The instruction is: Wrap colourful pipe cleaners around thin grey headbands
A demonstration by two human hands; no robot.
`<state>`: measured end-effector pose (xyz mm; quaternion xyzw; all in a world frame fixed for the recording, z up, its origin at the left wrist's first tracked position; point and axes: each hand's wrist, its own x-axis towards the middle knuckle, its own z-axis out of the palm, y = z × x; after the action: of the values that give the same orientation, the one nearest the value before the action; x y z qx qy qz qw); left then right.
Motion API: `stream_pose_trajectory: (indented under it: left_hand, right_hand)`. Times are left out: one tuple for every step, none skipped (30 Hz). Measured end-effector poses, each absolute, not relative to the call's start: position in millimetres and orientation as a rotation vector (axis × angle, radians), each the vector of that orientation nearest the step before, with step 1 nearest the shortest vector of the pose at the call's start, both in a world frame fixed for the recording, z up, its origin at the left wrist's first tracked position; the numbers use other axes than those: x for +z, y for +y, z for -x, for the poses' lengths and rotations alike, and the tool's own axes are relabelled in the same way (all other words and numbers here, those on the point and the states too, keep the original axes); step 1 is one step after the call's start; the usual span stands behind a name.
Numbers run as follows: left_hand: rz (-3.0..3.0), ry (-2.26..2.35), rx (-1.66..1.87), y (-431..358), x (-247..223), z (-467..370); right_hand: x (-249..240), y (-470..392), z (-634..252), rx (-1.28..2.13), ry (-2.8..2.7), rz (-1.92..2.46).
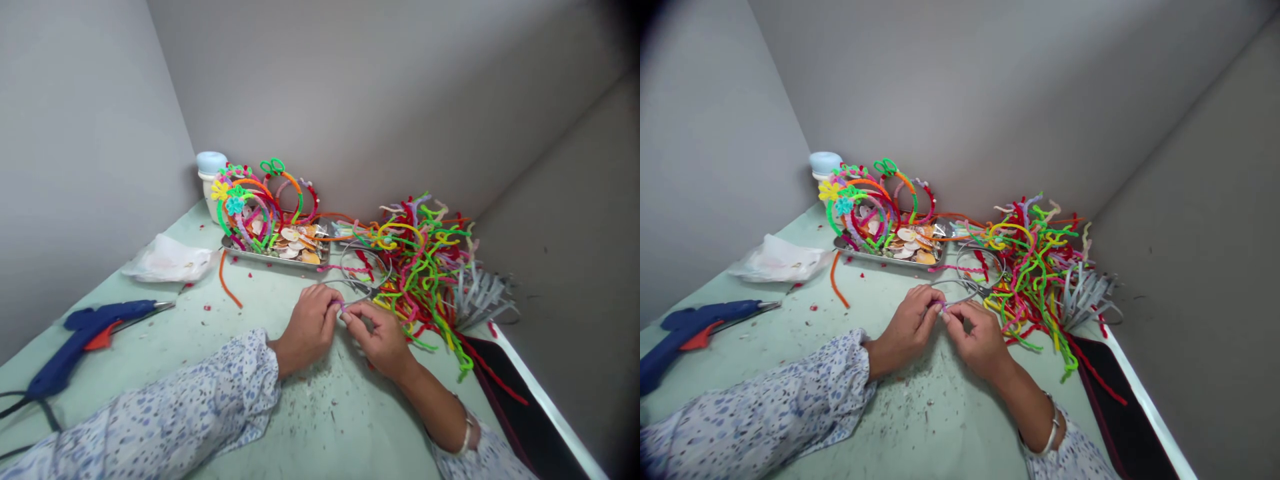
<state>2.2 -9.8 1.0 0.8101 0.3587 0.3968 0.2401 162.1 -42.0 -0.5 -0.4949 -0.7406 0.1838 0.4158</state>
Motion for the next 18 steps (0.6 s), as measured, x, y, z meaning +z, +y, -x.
stream_pose_trajectory:
  left_hand:
    - [-2.216, 0.985, 1.091, -9, 1, -2]
    - [-2.21, 0.991, 1.099, -9, 1, -2]
    - [-2.201, 0.998, 1.109, -8, 2, -2]
    - [-2.188, 1.006, 1.121, -7, 2, -1]
    - [-2.175, 1.01, 1.13, -7, 2, -1]
    - [-2.164, 1.007, 1.135, -6, 2, -1]
    - [-2.156, 0.999, 1.136, -6, 2, 0]
    - [-2.149, 0.989, 1.133, -6, 2, 0]
    - [-2.144, 0.979, 1.129, -6, 2, 1]
    - [-2.14, 0.972, 1.124, -7, 2, 1]
    - [-2.138, 0.965, 1.117, -7, 2, 1]
    - [-2.137, 0.959, 1.109, -7, 3, 2]
    - [-2.138, 0.952, 1.098, -7, 3, 2]
    - [-2.14, 0.945, 1.085, -7, 3, 2]
    - [-2.142, 0.937, 1.072, -7, 3, 2]
    - [-2.141, 0.931, 1.063, -7, 4, 2]
    - [-2.138, 0.929, 1.058, -7, 4, 2]
    - [-2.132, 0.927, 1.057, -7, 4, 2]
  right_hand:
    - [0, -42, -163, 0.447, -1.876, 1.236]
    - [0, -42, -164, 0.416, -1.896, 1.223]
    - [0, -42, -165, 0.368, -1.92, 1.203]
    - [1, -42, -166, 0.308, -1.94, 1.177]
    - [1, -41, -168, 0.239, -1.95, 1.149]
    - [2, -41, -169, 0.167, -1.947, 1.123]
    - [2, -41, -170, 0.095, -1.932, 1.102]
    - [2, -40, -172, 0.026, -1.905, 1.09]
    - [2, -39, -174, -0.043, -1.869, 1.086]
    - [2, -38, -175, -0.111, -1.832, 1.087]
    - [3, -37, -177, -0.17, -1.798, 1.093]
    - [3, -35, -179, -0.231, -1.772, 1.101]
    - [3, -34, -180, -0.279, -1.766, 1.109]
    - [3, -33, -181, -0.315, -1.772, 1.116]
    - [3, -32, -182, -0.34, -1.79, 1.118]
    - [3, -31, -183, -0.351, -1.815, 1.115]
    - [3, -31, -184, -0.351, -1.841, 1.106]
    - [3, -31, -184, -0.344, -1.87, 1.092]
